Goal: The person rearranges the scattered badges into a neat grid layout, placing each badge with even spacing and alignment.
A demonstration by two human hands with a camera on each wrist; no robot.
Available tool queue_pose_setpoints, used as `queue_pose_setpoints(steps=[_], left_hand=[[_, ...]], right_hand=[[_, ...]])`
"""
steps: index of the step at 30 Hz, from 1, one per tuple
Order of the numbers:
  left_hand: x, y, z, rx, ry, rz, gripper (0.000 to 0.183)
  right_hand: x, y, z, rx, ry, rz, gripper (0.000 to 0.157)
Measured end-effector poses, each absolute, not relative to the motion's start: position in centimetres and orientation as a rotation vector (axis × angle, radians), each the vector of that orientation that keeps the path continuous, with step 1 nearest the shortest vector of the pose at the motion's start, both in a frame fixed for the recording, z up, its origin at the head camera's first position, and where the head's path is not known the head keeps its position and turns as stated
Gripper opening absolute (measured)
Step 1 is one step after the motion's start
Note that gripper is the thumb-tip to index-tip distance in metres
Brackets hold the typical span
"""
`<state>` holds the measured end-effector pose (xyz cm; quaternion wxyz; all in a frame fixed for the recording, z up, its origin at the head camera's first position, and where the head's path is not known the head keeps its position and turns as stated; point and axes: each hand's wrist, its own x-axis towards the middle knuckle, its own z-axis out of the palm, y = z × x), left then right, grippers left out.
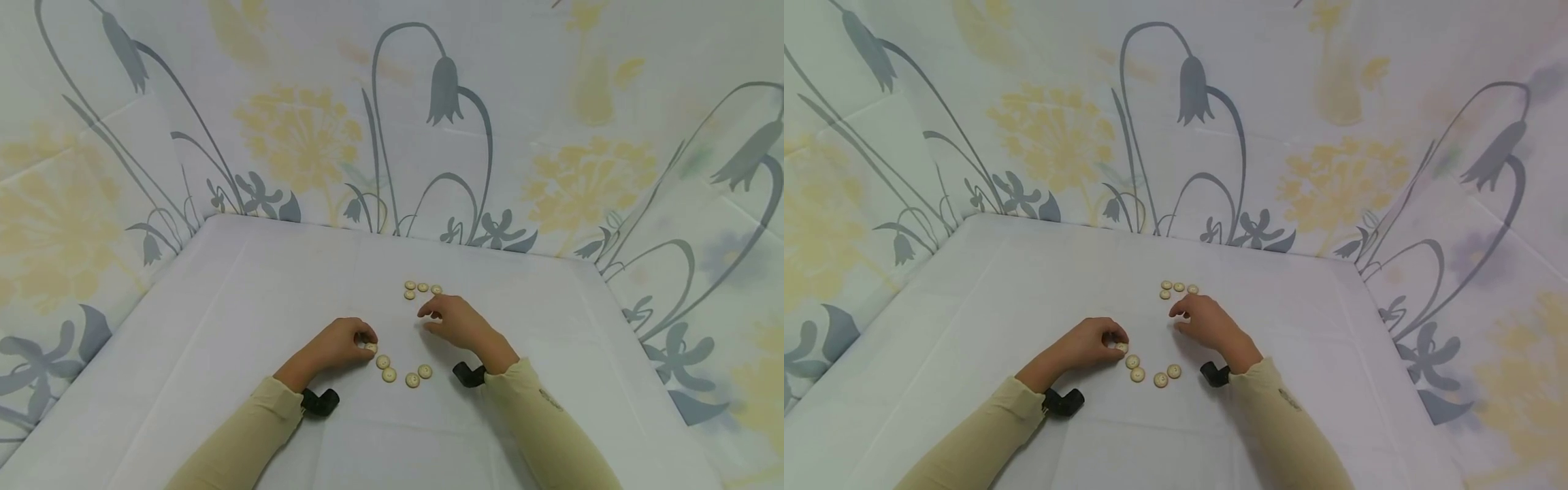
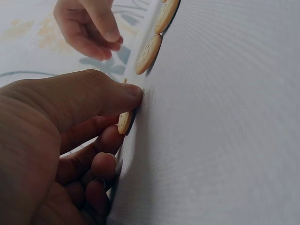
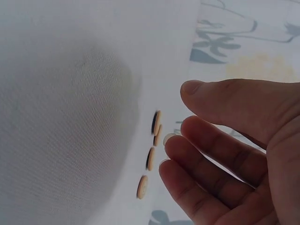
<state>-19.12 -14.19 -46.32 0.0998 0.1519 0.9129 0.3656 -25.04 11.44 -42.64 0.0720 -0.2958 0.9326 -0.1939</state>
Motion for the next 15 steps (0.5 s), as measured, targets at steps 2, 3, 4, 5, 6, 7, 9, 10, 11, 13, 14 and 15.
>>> queue_pose_setpoints(steps=[2,3,4,5,6,7,9,10,11,13,14,15], left_hand=[[-19.1,-14.2,-46.3,0.444,2.698,1.091,0.014],[-19.1,-14.2,-46.3,0.444,2.697,1.095,0.014],[-19.1,-14.2,-46.3,0.441,2.693,1.100,0.014],[-19.1,-14.2,-46.3,0.439,2.690,1.105,0.014],[-19.1,-14.3,-46.3,0.437,2.688,1.109,0.014],[-19.0,-14.3,-46.3,0.435,2.689,1.110,0.014],[-19.0,-14.2,-46.3,0.436,2.693,1.106,0.014],[-19.0,-14.2,-46.3,0.434,2.696,1.102,0.014],[-19.0,-14.2,-46.3,0.437,2.699,1.099,0.014],[-19.0,-14.2,-46.3,0.441,2.704,1.093,0.014],[-19.0,-14.2,-46.3,0.444,2.705,1.092,0.014],[-19.0,-14.2,-46.3,0.445,2.705,1.092,0.013]], right_hand=[[-24.7,11.5,-42.5,-0.909,2.798,-0.578,0.021],[-24.6,11.6,-42.5,-0.920,2.795,-0.575,0.021],[-24.4,11.7,-42.5,-0.926,2.791,-0.575,0.021],[-24.2,11.7,-42.5,-0.930,2.787,-0.577,0.021],[-24.0,11.8,-42.5,-0.935,2.785,-0.572,0.021],[-23.8,11.8,-42.5,-0.936,2.780,-0.571,0.021],[-23.5,11.9,-42.4,-0.939,2.774,-0.574,0.021],[-23.3,12.0,-42.4,-0.939,2.772,-0.575,0.021],[-23.2,12.1,-42.4,-0.943,2.770,-0.573,0.021],[-22.9,12.2,-42.5,-0.951,2.767,-0.579,0.021],[-22.8,12.3,-42.4,-0.960,2.766,-0.582,0.021],[-22.7,12.4,-42.4,-0.960,2.764,-0.591,0.022]])
